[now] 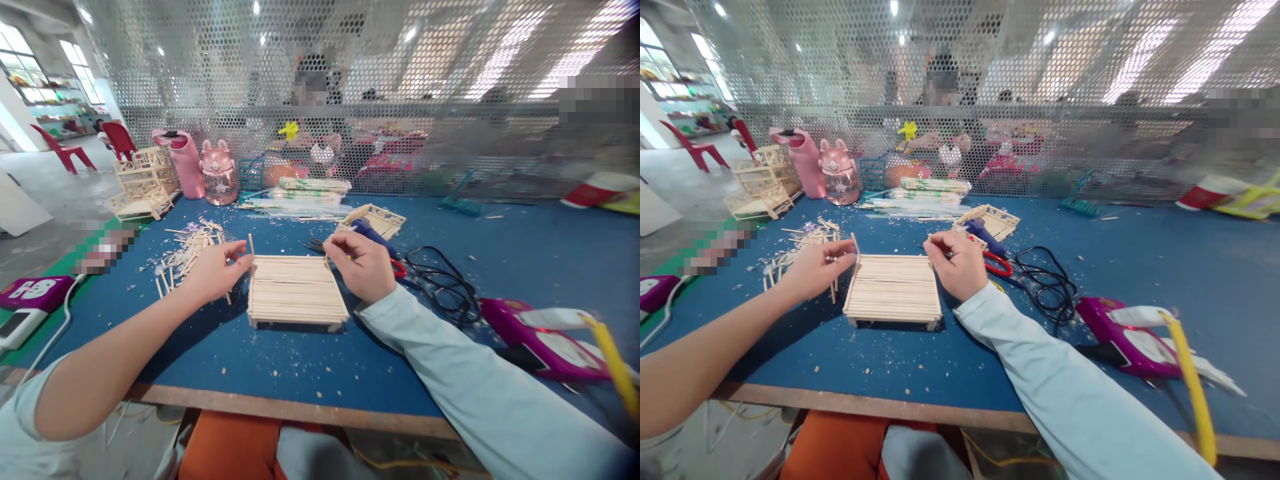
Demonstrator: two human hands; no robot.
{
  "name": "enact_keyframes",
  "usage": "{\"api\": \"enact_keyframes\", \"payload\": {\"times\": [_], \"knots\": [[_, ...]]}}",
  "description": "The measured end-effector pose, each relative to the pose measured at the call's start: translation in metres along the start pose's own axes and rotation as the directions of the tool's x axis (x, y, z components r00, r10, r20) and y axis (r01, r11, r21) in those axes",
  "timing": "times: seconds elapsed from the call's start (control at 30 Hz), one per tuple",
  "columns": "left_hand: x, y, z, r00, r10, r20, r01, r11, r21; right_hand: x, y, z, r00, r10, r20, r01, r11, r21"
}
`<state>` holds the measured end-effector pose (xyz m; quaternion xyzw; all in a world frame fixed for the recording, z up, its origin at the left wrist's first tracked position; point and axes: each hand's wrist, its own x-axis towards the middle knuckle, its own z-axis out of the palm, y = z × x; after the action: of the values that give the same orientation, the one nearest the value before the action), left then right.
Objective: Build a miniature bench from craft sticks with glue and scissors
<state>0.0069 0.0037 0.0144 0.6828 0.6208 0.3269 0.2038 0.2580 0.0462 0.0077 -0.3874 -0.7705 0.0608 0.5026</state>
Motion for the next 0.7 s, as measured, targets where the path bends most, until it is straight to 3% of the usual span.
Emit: {"api": "enact_keyframes", "payload": {"times": [0.1,0.3,0.7], "knots": [[-0.0082,0.0012,0.0064,1.000,0.012,0.011,-0.012,1.000,0.019,-0.0027,-0.0013,0.0037,0.999,-0.019,0.036,0.019,1.000,0.000],[-0.0111,-0.0008,0.0075,0.988,0.150,0.041,-0.151,0.988,0.035,-0.0042,-0.0018,0.0046,0.998,-0.033,0.051,0.034,0.999,-0.015],[-0.0115,0.0026,0.0066,0.986,0.157,0.054,-0.160,0.985,0.060,-0.0043,-0.0022,0.0054,0.998,-0.037,0.059,0.038,0.999,-0.019]]}}
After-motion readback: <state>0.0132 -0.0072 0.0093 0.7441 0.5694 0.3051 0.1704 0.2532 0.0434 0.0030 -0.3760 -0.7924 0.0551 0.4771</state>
